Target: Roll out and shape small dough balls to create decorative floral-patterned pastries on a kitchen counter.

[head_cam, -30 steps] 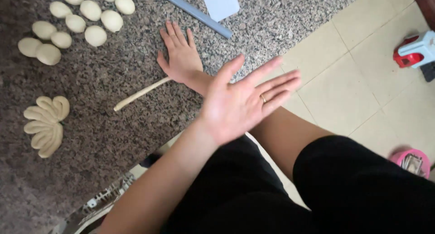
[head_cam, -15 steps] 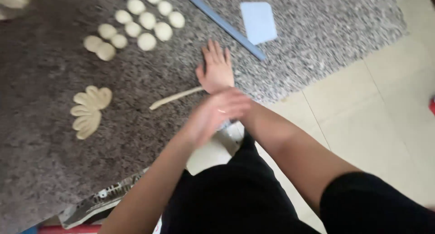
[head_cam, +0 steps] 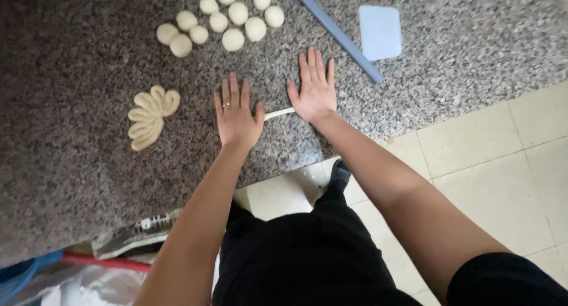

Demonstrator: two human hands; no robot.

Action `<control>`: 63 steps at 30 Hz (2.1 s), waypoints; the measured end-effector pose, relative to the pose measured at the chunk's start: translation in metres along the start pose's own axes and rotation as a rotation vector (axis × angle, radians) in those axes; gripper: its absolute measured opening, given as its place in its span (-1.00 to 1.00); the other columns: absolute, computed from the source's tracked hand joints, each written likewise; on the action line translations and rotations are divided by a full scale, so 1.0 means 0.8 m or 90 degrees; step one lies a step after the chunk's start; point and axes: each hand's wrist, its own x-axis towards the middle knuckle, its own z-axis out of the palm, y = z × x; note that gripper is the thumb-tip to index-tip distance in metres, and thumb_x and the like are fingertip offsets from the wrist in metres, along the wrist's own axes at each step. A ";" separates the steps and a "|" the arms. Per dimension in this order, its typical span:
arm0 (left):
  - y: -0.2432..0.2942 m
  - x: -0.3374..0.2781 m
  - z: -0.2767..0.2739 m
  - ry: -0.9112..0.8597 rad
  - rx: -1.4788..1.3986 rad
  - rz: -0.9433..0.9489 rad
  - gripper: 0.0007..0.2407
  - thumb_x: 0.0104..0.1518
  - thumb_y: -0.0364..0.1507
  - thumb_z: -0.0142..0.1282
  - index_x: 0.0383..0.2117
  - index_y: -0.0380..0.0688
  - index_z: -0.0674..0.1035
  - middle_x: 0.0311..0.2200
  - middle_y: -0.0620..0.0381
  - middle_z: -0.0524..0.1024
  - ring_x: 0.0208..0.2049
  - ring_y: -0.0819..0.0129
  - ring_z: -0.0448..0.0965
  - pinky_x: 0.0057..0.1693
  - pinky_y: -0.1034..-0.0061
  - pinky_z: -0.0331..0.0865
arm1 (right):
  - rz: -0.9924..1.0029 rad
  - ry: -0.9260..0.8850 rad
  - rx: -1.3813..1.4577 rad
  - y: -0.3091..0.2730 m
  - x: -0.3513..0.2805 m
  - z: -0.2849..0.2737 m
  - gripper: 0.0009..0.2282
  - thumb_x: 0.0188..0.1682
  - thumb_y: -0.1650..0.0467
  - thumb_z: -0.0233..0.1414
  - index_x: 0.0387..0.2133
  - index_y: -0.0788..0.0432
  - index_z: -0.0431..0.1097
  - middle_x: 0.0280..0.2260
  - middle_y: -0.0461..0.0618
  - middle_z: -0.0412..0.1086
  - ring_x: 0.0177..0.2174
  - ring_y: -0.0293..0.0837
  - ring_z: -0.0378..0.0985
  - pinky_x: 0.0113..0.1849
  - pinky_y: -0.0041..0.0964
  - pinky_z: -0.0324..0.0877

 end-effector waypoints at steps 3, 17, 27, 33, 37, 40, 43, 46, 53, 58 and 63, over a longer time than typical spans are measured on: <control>-0.003 -0.022 -0.004 -0.056 0.041 0.014 -0.42 0.45 -0.05 -0.50 0.53 -0.04 0.00 0.55 -0.07 -0.31 0.55 0.00 -0.40 0.52 -0.04 -0.49 | -0.062 0.026 0.011 0.003 -0.020 -0.004 -0.35 0.19 0.08 -0.23 0.48 0.14 -0.11 0.50 0.14 -0.22 0.46 0.07 -0.27 0.37 0.19 -0.53; -0.024 -0.045 0.023 0.063 -0.006 -0.110 -0.16 0.32 0.22 -0.67 0.50 -0.27 0.05 0.50 -0.43 -0.26 0.50 -0.38 -0.42 0.44 -0.22 -0.65 | 0.062 -0.132 -0.016 -0.002 -0.118 -0.040 -0.39 0.23 -0.04 -0.47 0.50 -0.15 -0.21 0.52 -0.10 -0.43 0.46 -0.03 -0.53 0.34 0.29 -0.67; -0.037 0.043 -0.026 0.030 0.042 -0.103 -0.29 0.43 0.07 -0.45 0.56 -0.14 -0.13 0.53 -0.19 -0.50 0.52 -0.14 -0.61 0.45 -0.15 -0.77 | 0.129 -0.030 -0.039 0.017 -0.007 -0.039 -0.26 0.20 -0.07 -0.38 0.52 0.10 -0.32 0.51 0.13 -0.53 0.46 0.07 -0.63 0.34 0.29 -0.73; -0.048 -0.035 -0.016 -0.036 0.062 0.052 -0.40 0.44 -0.03 -0.49 0.54 -0.02 -0.02 0.56 -0.03 -0.41 0.55 0.05 -0.54 0.49 -0.08 -0.63 | -0.078 -0.018 -0.018 0.037 -0.082 -0.031 -0.35 0.23 0.05 -0.27 0.50 0.10 -0.17 0.52 0.07 -0.31 0.47 0.00 -0.42 0.35 0.25 -0.63; -0.043 -0.097 -0.008 -0.055 0.076 0.045 -0.41 0.43 0.01 -0.45 0.51 0.02 0.06 0.54 -0.10 -0.21 0.53 -0.07 -0.29 0.47 -0.14 -0.49 | -0.078 -0.060 -0.008 0.048 -0.127 -0.028 -0.35 0.20 0.02 -0.27 0.50 0.01 -0.16 0.52 -0.01 -0.28 0.47 -0.02 -0.36 0.34 0.31 -0.65; -0.039 -0.092 -0.004 -0.008 0.061 0.028 -0.40 0.41 0.02 -0.39 0.50 -0.01 0.12 0.54 -0.16 -0.19 0.52 -0.17 -0.23 0.47 -0.19 -0.46 | -0.043 -0.084 -0.022 0.048 -0.118 -0.027 -0.34 0.20 -0.01 -0.30 0.50 -0.01 -0.19 0.52 -0.01 -0.33 0.47 -0.02 -0.39 0.34 0.32 -0.65; -0.036 -0.061 -0.002 -0.054 0.051 -0.038 -0.34 0.39 0.08 -0.46 0.53 -0.03 0.02 0.55 -0.16 -0.35 0.53 -0.17 -0.41 0.45 -0.19 -0.63 | 0.002 -0.084 -0.044 0.037 -0.095 -0.025 -0.31 0.19 -0.04 -0.34 0.51 0.02 -0.19 0.52 0.02 -0.36 0.47 -0.03 -0.42 0.34 0.31 -0.68; -0.037 -0.032 0.006 -0.046 0.055 -0.067 -0.31 0.39 0.08 -0.47 0.55 -0.06 -0.06 0.54 -0.15 -0.43 0.53 -0.14 -0.50 0.43 -0.18 -0.75 | 0.042 -0.092 -0.049 0.031 -0.075 -0.027 -0.29 0.19 -0.07 -0.39 0.51 0.06 -0.23 0.52 0.04 -0.39 0.47 -0.04 -0.45 0.33 0.30 -0.71; -0.037 -0.039 -0.017 0.040 -0.175 -0.094 -0.36 0.45 0.00 -0.43 0.51 -0.20 0.06 0.52 -0.27 -0.32 0.53 -0.17 -0.31 0.43 -0.21 -0.65 | 0.114 0.029 0.241 0.021 -0.075 -0.067 -0.42 0.31 0.07 -0.32 0.46 0.18 -0.01 0.47 0.21 -0.16 0.44 0.05 -0.17 0.30 0.30 -0.67; -0.032 -0.008 -0.026 0.097 -0.215 -0.084 -0.38 0.48 0.00 -0.52 0.46 -0.22 0.18 0.50 -0.30 -0.14 0.53 -0.15 -0.19 0.45 -0.17 -0.58 | 0.058 0.048 0.267 -0.029 -0.059 -0.088 -0.48 0.31 0.16 -0.31 0.43 0.22 0.05 0.46 0.17 -0.11 0.42 -0.01 -0.13 0.35 0.16 -0.50; -0.003 0.009 -0.057 -0.022 -0.150 -0.129 -0.45 0.48 -0.09 -0.56 0.49 -0.12 0.12 0.53 -0.15 -0.27 0.55 0.04 -0.35 0.50 -0.03 -0.52 | -0.052 0.014 0.191 -0.096 -0.030 -0.055 -0.51 0.31 0.22 -0.33 0.43 0.23 0.04 0.46 0.18 -0.12 0.43 0.00 -0.16 0.37 0.08 -0.43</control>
